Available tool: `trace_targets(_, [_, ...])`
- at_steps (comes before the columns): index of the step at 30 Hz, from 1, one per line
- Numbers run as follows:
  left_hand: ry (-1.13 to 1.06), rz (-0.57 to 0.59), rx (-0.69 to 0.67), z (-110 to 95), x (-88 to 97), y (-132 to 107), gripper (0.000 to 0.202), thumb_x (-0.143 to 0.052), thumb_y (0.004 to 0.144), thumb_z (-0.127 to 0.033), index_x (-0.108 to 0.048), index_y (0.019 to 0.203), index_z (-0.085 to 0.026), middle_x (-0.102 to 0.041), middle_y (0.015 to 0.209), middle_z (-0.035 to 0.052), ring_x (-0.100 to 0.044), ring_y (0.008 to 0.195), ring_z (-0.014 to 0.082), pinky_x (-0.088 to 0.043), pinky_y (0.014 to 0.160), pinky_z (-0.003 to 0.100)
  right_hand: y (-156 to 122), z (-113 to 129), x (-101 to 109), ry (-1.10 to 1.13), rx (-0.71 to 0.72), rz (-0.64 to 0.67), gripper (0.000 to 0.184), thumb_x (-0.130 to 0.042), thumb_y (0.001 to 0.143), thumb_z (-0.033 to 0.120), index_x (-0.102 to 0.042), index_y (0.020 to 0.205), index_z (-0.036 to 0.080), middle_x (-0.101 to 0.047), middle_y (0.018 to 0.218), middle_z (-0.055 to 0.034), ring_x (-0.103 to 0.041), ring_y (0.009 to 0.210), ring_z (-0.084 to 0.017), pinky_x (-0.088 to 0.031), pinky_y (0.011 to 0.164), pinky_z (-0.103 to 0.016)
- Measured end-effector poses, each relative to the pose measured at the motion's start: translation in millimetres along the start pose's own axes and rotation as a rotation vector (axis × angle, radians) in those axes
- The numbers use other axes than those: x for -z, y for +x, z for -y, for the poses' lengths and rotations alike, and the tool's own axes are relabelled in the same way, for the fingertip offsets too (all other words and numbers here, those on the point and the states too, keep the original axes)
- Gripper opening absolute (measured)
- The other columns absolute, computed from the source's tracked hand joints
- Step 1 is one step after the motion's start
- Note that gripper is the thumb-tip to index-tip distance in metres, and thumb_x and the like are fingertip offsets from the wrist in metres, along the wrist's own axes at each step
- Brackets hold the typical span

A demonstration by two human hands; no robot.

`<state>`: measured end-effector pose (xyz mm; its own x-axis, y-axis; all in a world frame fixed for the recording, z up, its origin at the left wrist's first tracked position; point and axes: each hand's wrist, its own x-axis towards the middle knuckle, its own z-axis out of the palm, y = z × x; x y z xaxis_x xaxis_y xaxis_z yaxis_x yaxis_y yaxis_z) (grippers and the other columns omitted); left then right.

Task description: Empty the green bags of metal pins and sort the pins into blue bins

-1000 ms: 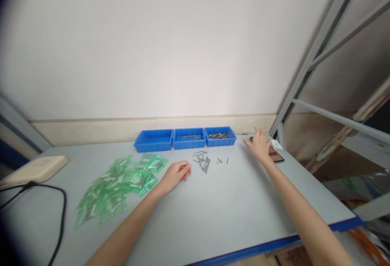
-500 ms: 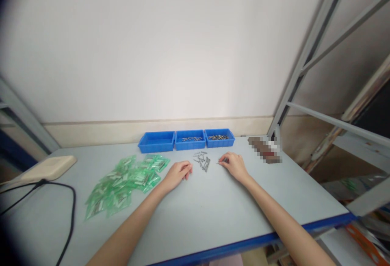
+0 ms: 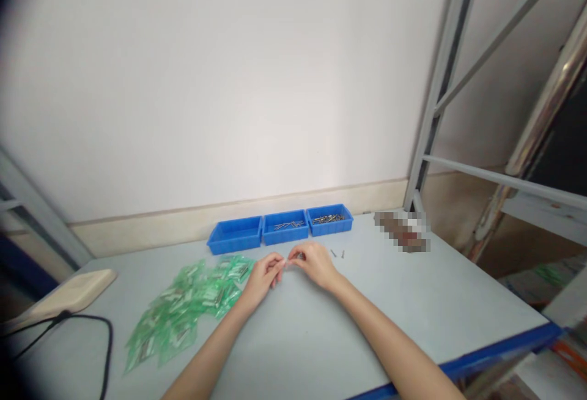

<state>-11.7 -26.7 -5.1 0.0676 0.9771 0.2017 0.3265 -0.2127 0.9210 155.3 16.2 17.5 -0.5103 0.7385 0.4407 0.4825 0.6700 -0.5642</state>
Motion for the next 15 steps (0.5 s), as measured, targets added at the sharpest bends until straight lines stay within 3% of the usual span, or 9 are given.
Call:
trace_targets(5, [-0.035, 0.049, -0.007, -6.0, -7.1, -3.6, 0.034, -0.049, 0.079, -0.049, -0.052, 0.068, -0.017, -0.047, 0.048, -0.0044, -0.041, 0.042, 0.0093, -0.031, 0.044, 0.021, -13.3, -6.1, -0.5, 0.084, -0.039, -0.031, 0.009, -0.063, 0.080, 0.026, -0.071, 0.078, 0.021, -0.071, 0.083, -0.0024, -0.062, 0.082, -0.018, -0.042, 0.076, -0.027])
trace_targets(10, [-0.119, -0.001, 0.028, -13.1, -7.5, -3.5, 0.035, -0.051, 0.076, -0.049, -0.051, 0.064, -0.017, -0.046, 0.047, -0.0042, -0.042, 0.042, 0.0091, -0.032, 0.044, 0.021, -13.3, -7.8, -0.8, 0.149, -0.070, -0.059, 0.014, -0.061, 0.082, 0.031, -0.069, 0.088, 0.021, -0.070, 0.092, -0.0034, -0.060, 0.087, -0.018, -0.041, 0.081, -0.030])
trace_targets(15, [-0.135, 0.003, 0.045, -9.2, -6.6, -1.4, 0.038, -0.052, 0.073, -0.053, -0.051, 0.063, -0.017, -0.046, 0.045, -0.0038, -0.040, 0.040, 0.0090, -0.030, 0.043, 0.022, -13.2, -10.7, -8.4, 0.173, -0.074, -0.045, 0.018, -0.056, 0.086, 0.033, -0.066, 0.079, 0.020, -0.068, 0.089, -0.0023, -0.057, 0.089, -0.018, -0.038, 0.082, -0.030])
